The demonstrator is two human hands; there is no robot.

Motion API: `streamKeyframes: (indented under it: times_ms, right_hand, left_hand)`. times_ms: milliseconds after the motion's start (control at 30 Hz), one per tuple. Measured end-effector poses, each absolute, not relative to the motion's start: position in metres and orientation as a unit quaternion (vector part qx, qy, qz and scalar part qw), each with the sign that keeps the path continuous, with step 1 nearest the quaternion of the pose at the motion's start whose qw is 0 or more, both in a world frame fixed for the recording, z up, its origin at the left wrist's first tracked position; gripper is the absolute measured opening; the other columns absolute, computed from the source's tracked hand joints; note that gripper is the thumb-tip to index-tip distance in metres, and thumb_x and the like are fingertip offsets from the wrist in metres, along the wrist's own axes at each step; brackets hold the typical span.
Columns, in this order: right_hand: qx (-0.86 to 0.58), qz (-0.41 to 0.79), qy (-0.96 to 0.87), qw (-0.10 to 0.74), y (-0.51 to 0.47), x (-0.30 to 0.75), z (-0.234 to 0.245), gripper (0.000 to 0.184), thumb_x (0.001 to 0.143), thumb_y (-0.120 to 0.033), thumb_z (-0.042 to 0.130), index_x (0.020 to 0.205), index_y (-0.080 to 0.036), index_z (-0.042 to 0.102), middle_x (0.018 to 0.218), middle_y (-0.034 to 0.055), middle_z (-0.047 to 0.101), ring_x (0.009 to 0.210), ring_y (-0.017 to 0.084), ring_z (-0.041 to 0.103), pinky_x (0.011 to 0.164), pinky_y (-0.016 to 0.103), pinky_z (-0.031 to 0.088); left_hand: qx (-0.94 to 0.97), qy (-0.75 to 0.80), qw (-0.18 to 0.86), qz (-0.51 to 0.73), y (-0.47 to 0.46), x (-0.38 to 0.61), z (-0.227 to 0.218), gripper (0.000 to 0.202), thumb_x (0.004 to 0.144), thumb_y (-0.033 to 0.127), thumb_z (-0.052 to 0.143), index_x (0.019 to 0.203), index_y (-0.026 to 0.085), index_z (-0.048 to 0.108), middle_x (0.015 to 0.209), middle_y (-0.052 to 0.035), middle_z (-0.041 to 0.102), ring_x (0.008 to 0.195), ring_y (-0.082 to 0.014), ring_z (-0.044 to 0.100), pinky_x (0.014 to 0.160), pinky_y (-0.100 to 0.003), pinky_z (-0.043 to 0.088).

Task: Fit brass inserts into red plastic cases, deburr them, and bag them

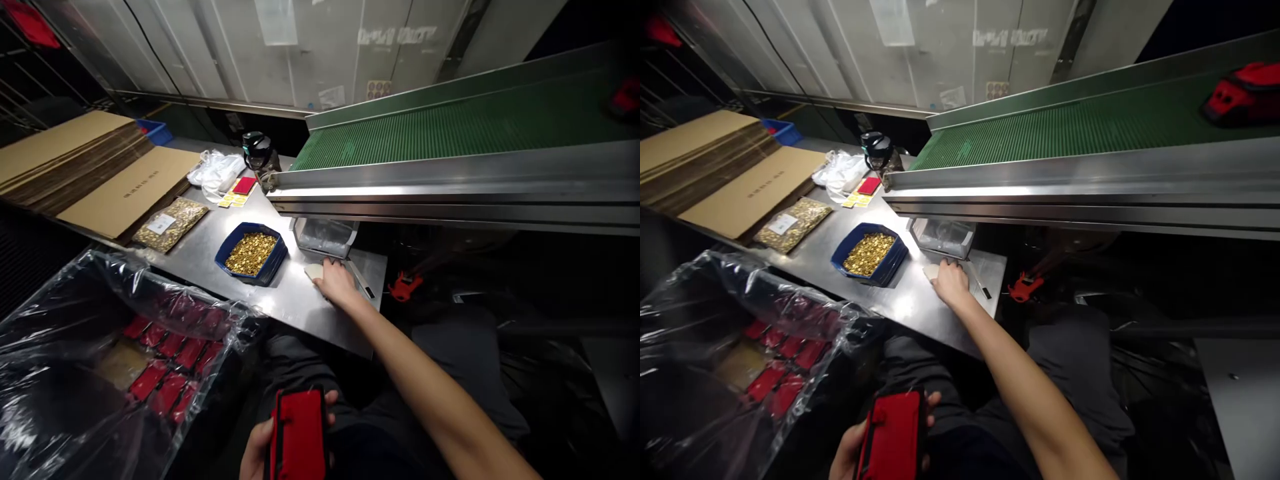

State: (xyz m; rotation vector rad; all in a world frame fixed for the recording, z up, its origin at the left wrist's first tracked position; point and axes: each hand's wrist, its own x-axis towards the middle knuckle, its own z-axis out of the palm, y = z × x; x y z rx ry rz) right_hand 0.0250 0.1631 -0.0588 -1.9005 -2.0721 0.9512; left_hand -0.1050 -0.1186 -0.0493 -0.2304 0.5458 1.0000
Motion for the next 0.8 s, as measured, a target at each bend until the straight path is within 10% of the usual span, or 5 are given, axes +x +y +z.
streamKeyframes:
  times_ms: [167,300,500,633,800]
  right_hand:
    - [-0.589,0.419,-0.679,0.131,0.077,0.088,-0.038,0.017,0.101,-0.041,0.042,0.105,-0.025,0.047,0.097,0.0025,0.068,0.086,0.02,0.068,0.078,0.032,0.051]
    - [-0.551,0.687,-0.394,0.263,-0.025,0.129,-0.038,0.042,0.092,-0.052,0.062,0.119,-0.025,0.045,0.098,0.0026,0.072,0.091,0.021,0.072,0.081,0.033,0.055]
    - [-0.432,0.849,0.004,0.304,-0.076,0.115,-0.059,0.052,0.079,-0.05,0.077,0.113,-0.012,0.066,0.098,0.01,0.075,0.091,0.022,0.072,0.084,0.032,0.055]
    - [-0.3,0.898,0.022,0.322,-0.06,0.122,-0.057,0.051,0.076,-0.046,0.083,0.112,-0.014,0.066,0.094,0.0061,0.074,0.083,0.015,0.07,0.082,0.027,0.053]
    - [-0.381,0.807,-0.273,0.36,-0.054,0.143,-0.038,0.042,0.084,-0.045,0.076,0.116,-0.019,0.065,0.106,0.0053,0.07,0.091,0.016,0.067,0.082,0.026,0.05]
  left_hand:
    - [-0.116,0.228,0.835,0.488,-0.12,-0.114,-0.063,0.051,0.094,0.04,0.051,0.14,0.017,0.059,0.142,-0.0195,0.061,0.122,-0.0335,0.064,0.107,-0.057,0.045]
    - [-0.059,0.308,0.786,0.533,-0.115,-0.103,-0.067,0.037,0.097,0.038,0.056,0.126,0.021,0.071,0.132,-0.0136,0.069,0.13,-0.0344,0.059,0.119,-0.057,0.034]
    - [0.225,0.49,0.602,0.588,-0.095,-0.058,-0.044,0.08,0.046,0.001,0.095,0.117,0.03,0.072,0.138,-0.0051,0.067,0.151,-0.035,0.029,0.128,-0.044,0.017]
    - [0.354,0.48,0.625,0.504,-0.088,-0.061,-0.041,0.028,0.067,0.01,0.087,0.084,0.03,0.078,0.119,-0.0058,0.076,0.155,-0.0274,0.021,0.128,-0.051,0.003]
    - [0.147,0.421,0.772,0.453,-0.074,-0.074,-0.041,0.014,0.085,0.029,0.072,0.097,0.032,0.077,0.136,-0.0005,0.068,0.152,-0.0319,0.028,0.124,-0.057,0.024]
